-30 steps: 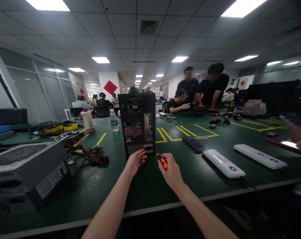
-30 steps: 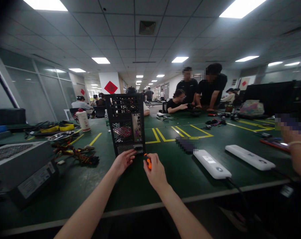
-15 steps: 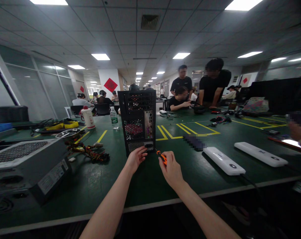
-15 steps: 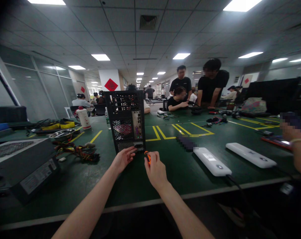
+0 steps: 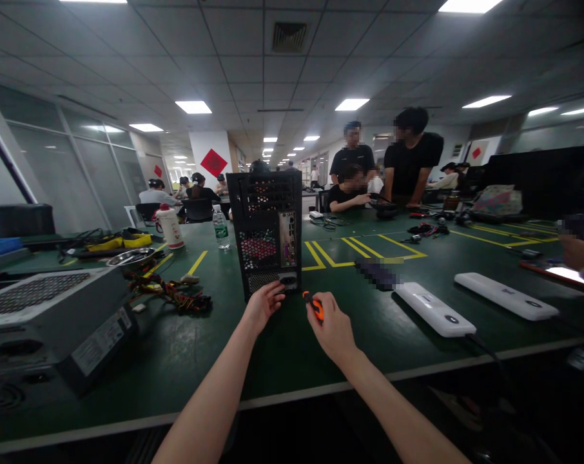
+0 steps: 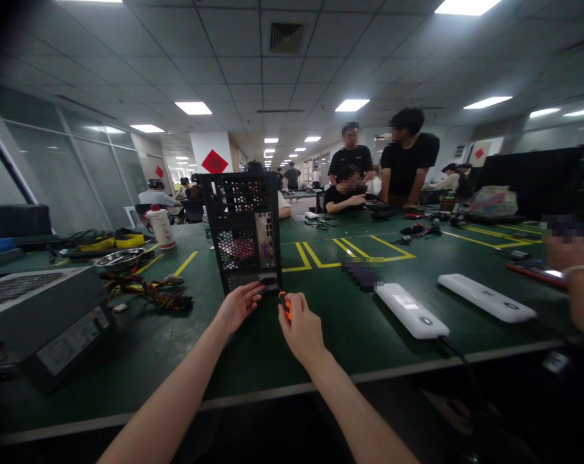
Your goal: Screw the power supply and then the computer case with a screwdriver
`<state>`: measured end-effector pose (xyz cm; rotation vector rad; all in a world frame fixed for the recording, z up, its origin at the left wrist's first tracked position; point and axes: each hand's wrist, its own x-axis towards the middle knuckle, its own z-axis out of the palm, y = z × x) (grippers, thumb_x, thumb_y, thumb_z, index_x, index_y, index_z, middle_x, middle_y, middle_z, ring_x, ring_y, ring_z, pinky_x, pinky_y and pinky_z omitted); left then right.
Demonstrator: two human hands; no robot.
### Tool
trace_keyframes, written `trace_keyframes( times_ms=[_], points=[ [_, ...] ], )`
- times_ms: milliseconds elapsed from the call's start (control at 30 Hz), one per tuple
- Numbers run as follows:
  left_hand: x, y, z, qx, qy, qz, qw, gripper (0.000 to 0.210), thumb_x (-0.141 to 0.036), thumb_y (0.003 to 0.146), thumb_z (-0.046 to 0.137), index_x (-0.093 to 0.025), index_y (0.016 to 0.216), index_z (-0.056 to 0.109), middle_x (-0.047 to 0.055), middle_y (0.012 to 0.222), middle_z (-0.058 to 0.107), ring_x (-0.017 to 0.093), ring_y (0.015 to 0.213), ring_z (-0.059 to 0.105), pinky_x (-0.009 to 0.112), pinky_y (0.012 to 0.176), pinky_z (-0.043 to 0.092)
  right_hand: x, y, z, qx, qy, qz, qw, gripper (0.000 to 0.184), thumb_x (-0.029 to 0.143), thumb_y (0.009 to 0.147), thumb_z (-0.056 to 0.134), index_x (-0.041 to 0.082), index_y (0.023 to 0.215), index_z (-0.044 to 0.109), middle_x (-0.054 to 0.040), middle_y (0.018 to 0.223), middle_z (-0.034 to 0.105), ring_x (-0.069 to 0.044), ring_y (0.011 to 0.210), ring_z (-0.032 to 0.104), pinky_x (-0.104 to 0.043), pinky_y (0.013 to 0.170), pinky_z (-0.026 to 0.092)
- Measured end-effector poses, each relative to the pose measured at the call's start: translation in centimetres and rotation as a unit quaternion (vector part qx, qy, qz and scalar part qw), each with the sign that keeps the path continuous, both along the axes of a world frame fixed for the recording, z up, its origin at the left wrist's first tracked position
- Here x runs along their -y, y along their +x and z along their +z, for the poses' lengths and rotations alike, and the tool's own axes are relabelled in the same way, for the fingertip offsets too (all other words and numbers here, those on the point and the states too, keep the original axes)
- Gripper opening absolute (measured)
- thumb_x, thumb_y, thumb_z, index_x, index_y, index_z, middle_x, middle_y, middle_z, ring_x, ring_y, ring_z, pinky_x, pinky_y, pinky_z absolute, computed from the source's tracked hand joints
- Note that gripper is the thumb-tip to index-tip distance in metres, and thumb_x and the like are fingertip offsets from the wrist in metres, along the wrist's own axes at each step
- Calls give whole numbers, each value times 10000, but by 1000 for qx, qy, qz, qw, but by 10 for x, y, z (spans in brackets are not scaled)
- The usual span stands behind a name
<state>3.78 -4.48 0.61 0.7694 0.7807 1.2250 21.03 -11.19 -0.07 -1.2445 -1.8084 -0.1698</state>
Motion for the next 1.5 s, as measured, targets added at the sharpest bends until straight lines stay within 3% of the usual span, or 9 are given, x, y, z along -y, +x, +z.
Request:
trace_keyframes(
  times_ms=[167,400,767,1033,1333,1500],
  points=[
    [-1,0,0,4,-2,-3,1000,348,-226,774,449,-128,1104,502,134,1144,543,93,649,590,189,517,446,-1,4,2,-7,-10,-34,999,189,298,867,329,194,934,472,-45,877,510,-129,670,562,-224,522,430],
    [-2,-1,-1,2,10,-4,1000,330,-225,780,434,-118,1080,521,138,1149,539,96,663,592,186,518,449,0,-3,-1,18,3,16,1000,208,179,758,422,164,965,433,-84,991,451,-154,755,546,-252,558,471],
    [-1,0,0,6,-4,0,1000,337,-225,766,461,-109,1079,514,146,1148,541,96,644,589,187,510,448,-1,4,1,-13,15,-1,1000,169,290,864,359,197,921,489,-54,912,503,-139,737,555,-238,578,459],
    [0,1,1,3,-3,-1,1000,335,-235,768,462,-112,1076,511,144,1161,532,97,649,590,187,511,449,-2,-2,-2,8,20,24,999,194,157,791,391,173,978,442,-97,1028,458,-171,810,553,-284,617,483],
    [-1,2,-2,12,-22,6,1000,300,-230,734,518,-123,1014,529,118,1181,522,83,638,583,176,498,447,-4,1,0,60,23,-31,997,175,295,858,383,187,947,487,-43,875,509,-129,668,567,-239,555,466],
    [-4,2,-6,25,-30,4,999,305,-242,709,558,-126,989,532,113,1166,533,83,637,584,176,496,448,-6,1,-2,31,32,-5,999,152,232,828,390,174,951,457,-81,970,484,-161,774,563,-279,631,485]
  ],
)
